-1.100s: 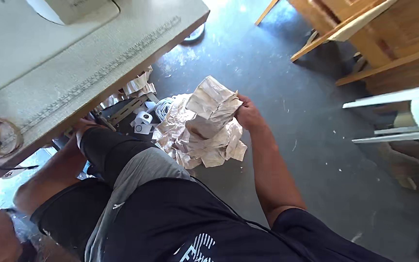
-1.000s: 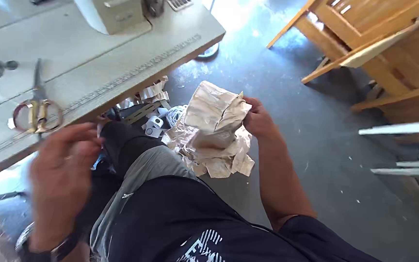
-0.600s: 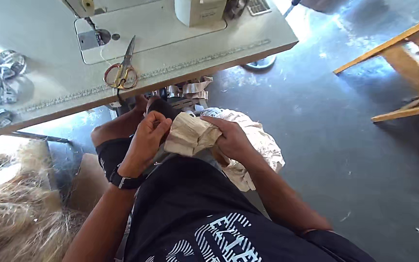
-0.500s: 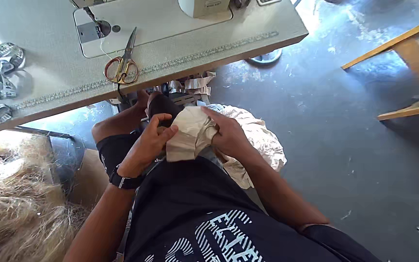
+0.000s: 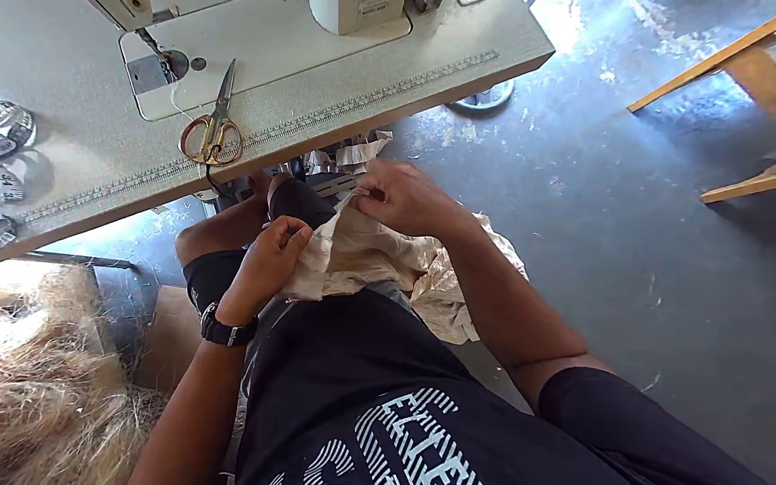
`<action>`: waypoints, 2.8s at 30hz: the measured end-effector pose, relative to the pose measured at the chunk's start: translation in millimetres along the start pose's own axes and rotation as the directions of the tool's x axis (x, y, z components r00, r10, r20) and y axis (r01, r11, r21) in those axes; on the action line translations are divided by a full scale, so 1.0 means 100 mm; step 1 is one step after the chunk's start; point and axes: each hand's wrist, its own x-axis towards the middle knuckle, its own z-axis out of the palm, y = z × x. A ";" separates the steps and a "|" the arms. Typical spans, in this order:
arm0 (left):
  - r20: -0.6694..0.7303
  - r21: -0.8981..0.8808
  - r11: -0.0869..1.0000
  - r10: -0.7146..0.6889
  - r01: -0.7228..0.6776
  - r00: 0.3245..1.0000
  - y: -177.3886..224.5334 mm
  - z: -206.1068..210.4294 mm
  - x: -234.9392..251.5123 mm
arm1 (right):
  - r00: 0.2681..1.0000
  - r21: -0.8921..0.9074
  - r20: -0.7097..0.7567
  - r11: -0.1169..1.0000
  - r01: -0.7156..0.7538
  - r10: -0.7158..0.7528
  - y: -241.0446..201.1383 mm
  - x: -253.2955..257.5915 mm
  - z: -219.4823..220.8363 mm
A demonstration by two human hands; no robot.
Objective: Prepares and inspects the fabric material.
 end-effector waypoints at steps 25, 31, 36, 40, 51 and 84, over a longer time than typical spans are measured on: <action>0.212 -0.431 0.901 0.049 0.049 0.976 -0.33 0.12 0.05 | 0.902 0.664 0.427 0.701 -0.261 -0.068 0.51 0.22 0.18; 0.245 -0.526 0.838 -0.017 0.148 0.969 -0.36 0.17 0.07 | 0.889 0.663 0.453 0.692 -0.287 -0.066 0.53 0.20 0.17; 0.286 -0.584 0.787 -0.032 0.201 0.958 -0.44 0.17 0.06 | 0.859 0.667 0.499 0.685 -0.292 -0.120 0.62 0.18 0.22; 0.289 -0.582 0.787 -0.037 0.206 0.957 -0.54 0.18 0.06 | 0.837 0.668 0.528 0.681 -0.301 -0.147 0.72 0.16 0.30; 0.068 -0.307 0.948 -0.061 0.079 0.996 -0.70 0.29 0.02 | 0.838 0.633 0.545 0.671 -0.387 -0.032 0.91 0.04 0.46; 0.111 0.177 0.777 0.594 -0.604 0.797 1.15 -0.07 0.21 | 0.659 -0.273 -0.656 0.929 0.249 -0.369 -0.33 -0.41 -0.72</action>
